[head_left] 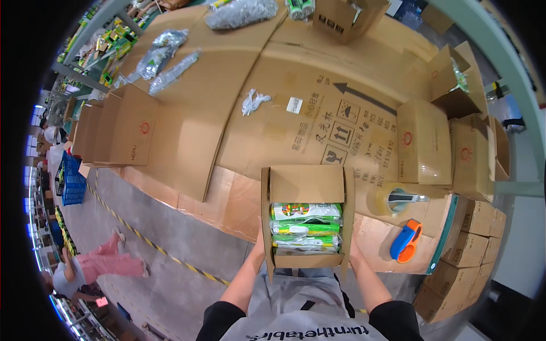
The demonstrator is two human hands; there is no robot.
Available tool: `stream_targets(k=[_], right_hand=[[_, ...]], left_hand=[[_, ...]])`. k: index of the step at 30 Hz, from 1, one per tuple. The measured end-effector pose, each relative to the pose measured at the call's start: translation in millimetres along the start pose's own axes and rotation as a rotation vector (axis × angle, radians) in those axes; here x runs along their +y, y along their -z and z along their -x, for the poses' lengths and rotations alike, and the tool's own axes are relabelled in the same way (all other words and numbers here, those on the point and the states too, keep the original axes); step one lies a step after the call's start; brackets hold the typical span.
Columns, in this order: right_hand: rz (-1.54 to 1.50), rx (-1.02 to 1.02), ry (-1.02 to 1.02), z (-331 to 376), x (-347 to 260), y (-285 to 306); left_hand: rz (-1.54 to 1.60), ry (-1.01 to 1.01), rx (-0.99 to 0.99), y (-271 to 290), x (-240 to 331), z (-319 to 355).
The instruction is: The person packs several green product bags into a cardboard box, then seals the box with tape using a tape dispenser.
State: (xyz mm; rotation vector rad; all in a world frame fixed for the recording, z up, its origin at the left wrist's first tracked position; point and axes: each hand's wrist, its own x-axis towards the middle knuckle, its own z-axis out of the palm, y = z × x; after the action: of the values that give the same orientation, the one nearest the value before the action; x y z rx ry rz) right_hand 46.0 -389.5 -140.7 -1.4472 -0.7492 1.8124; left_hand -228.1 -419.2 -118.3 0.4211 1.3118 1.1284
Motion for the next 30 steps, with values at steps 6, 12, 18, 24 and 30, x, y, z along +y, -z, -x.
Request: stream_targets(k=[6, 12, 18, 24, 30], right_hand=[[0.044, 0.116, 0.02, 3, 44, 38], [0.483, 0.401, 0.693, -1, -162, -35], [1.57, -0.166, 0.652, -29, -204, -121], [1.596, -0.223, 0.454, -64, -158, -132], [1.515, -0.252, 0.584, -91, -133, -140]], left_hand=[[-0.684, -0.67, 0.44, -30, 42, 62], [-1.336, -0.736, -0.294, -99, 14, 128], [-1.554, -0.747, -0.245, -98, -21, 82], [-1.585, -0.844, -0.185, -99, 13, 69], [-1.638, -0.854, -0.093, -95, 9, 51]])
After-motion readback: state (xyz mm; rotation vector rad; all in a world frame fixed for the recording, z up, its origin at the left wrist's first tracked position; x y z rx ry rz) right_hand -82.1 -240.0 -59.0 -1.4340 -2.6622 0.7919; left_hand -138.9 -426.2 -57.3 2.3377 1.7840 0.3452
